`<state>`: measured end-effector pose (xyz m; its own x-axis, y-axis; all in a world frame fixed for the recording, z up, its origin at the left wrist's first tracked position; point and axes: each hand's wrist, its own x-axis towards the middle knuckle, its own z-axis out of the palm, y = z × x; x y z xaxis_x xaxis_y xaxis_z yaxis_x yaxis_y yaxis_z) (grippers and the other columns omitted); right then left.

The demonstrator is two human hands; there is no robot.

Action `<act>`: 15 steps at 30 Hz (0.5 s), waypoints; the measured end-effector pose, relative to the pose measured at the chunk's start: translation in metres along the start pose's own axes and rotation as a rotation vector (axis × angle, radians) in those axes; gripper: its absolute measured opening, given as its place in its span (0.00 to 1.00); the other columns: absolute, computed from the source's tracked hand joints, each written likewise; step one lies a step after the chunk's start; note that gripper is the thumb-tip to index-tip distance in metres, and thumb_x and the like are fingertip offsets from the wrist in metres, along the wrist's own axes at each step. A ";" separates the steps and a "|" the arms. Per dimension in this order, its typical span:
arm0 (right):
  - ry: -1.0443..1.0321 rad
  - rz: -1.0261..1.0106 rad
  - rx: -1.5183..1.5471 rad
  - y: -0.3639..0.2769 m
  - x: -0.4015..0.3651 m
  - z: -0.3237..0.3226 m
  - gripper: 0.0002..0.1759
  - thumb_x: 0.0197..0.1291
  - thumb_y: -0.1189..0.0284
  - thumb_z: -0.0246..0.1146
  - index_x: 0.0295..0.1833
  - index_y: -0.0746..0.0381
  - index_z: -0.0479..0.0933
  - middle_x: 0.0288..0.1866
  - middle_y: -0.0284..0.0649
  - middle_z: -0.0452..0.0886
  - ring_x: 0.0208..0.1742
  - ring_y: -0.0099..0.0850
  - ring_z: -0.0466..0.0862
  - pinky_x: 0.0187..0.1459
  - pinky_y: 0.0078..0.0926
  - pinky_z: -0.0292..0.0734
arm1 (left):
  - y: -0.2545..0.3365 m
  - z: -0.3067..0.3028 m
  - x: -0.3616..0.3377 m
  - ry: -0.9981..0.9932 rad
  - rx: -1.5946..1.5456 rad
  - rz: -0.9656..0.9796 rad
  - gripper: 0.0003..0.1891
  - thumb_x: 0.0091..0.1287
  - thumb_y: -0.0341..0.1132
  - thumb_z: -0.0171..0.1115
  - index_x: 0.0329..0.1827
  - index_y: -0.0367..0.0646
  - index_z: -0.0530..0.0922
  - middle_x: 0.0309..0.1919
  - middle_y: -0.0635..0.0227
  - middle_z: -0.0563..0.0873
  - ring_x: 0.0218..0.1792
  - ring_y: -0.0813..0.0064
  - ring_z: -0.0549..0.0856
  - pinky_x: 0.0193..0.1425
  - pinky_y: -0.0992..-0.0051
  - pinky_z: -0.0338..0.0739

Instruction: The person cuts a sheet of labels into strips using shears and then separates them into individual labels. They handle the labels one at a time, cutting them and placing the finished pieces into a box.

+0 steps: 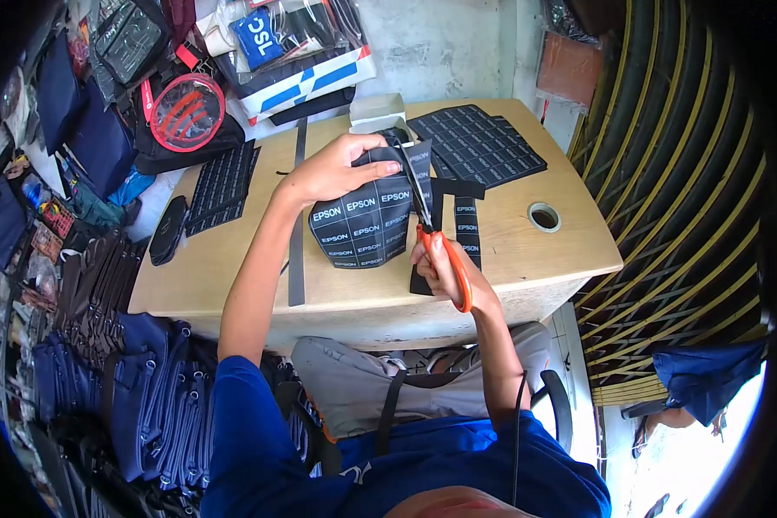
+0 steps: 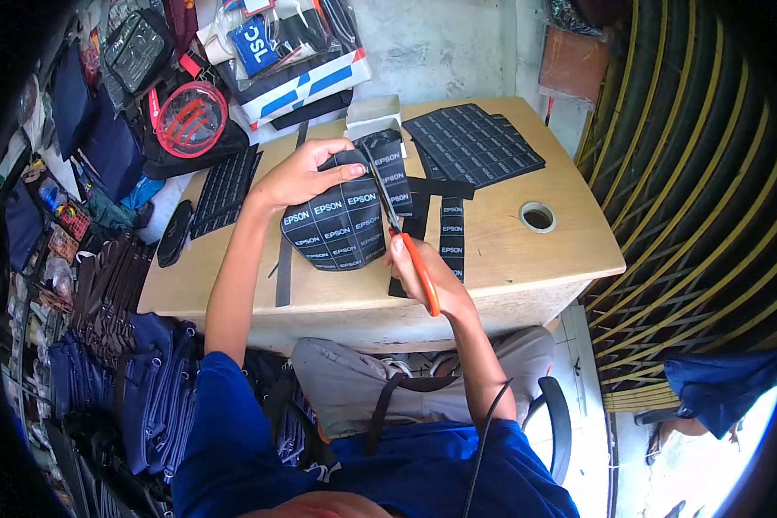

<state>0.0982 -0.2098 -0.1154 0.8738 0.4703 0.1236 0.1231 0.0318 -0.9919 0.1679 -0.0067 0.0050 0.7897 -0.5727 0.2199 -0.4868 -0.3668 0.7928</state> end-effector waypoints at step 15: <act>0.030 -0.026 0.021 -0.002 0.020 0.000 0.38 0.67 0.41 0.39 0.24 0.66 0.68 0.09 0.29 0.60 0.07 0.18 0.61 0.09 0.17 0.56 | -0.005 -0.003 0.005 -0.079 0.033 -0.086 0.10 0.65 0.36 0.63 0.38 0.36 0.78 0.31 0.75 0.81 0.34 0.88 0.75 0.39 0.81 0.72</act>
<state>0.1155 -0.2010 -0.1112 0.8842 0.4422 0.1502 0.1366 0.0627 -0.9886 0.1752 -0.0052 0.0033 0.7980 -0.5934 0.1053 -0.4313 -0.4402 0.7875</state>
